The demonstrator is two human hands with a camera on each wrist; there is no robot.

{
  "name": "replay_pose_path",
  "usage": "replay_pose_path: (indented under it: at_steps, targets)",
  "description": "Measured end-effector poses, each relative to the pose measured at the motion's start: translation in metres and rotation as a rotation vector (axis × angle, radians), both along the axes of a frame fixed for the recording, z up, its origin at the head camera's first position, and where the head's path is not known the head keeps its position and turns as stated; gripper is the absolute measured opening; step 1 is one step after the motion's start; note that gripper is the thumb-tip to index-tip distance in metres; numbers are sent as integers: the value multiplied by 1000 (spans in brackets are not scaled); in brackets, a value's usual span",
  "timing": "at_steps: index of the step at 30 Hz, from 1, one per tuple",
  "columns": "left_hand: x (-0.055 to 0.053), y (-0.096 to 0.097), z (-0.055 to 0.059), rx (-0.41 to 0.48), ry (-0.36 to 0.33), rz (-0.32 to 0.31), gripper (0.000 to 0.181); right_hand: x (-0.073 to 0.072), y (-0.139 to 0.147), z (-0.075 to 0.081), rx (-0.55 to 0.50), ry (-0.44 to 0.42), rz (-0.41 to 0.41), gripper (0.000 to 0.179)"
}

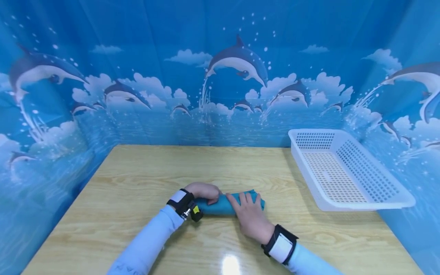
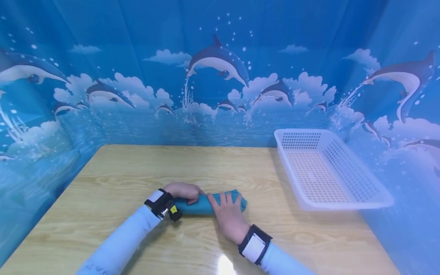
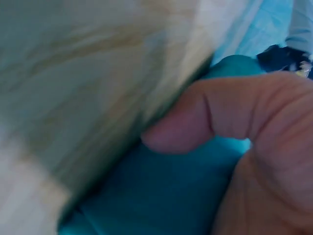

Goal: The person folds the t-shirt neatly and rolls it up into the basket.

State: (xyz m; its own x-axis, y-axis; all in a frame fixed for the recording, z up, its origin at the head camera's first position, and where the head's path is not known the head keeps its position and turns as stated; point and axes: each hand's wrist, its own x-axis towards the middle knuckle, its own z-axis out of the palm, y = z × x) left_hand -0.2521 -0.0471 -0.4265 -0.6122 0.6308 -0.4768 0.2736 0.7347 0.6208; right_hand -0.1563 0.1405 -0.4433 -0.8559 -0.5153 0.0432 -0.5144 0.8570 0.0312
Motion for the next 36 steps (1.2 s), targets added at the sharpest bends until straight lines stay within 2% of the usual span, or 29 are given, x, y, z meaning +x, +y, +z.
replay_pose_path:
  at_steps: [4,6,9,12,15,17,19,27,31,36]
  targets:
    - [12,-5,5,-15,74,76,22,-10,-2,-4,1,6,7,73]
    - [19,-8,8,-21,142,114,30,-15,-1,-4,8,-17,4,72]
    - [32,-15,11,-25,304,148,30,-22,-2,0,-11,-100,-2,72]
    - [42,-21,13,-9,433,174,31,-33,1,4,-100,-230,-5,68]
    - [50,-24,14,19,499,185,33,-42,6,6,-193,-332,-7,60]
    - [54,-25,10,24,519,179,37,-45,8,6,-238,-363,-9,57]
    - [56,-27,7,24,528,169,42,-45,9,5,-259,-358,-3,56]
    - [56,-32,-10,44,532,157,53,-42,11,-2,-285,-246,26,67]
    - [56,-31,-17,47,529,175,56,-44,12,-4,-283,-287,25,78]
    - [59,-29,-22,21,506,217,59,-48,13,-3,-295,-401,22,85]
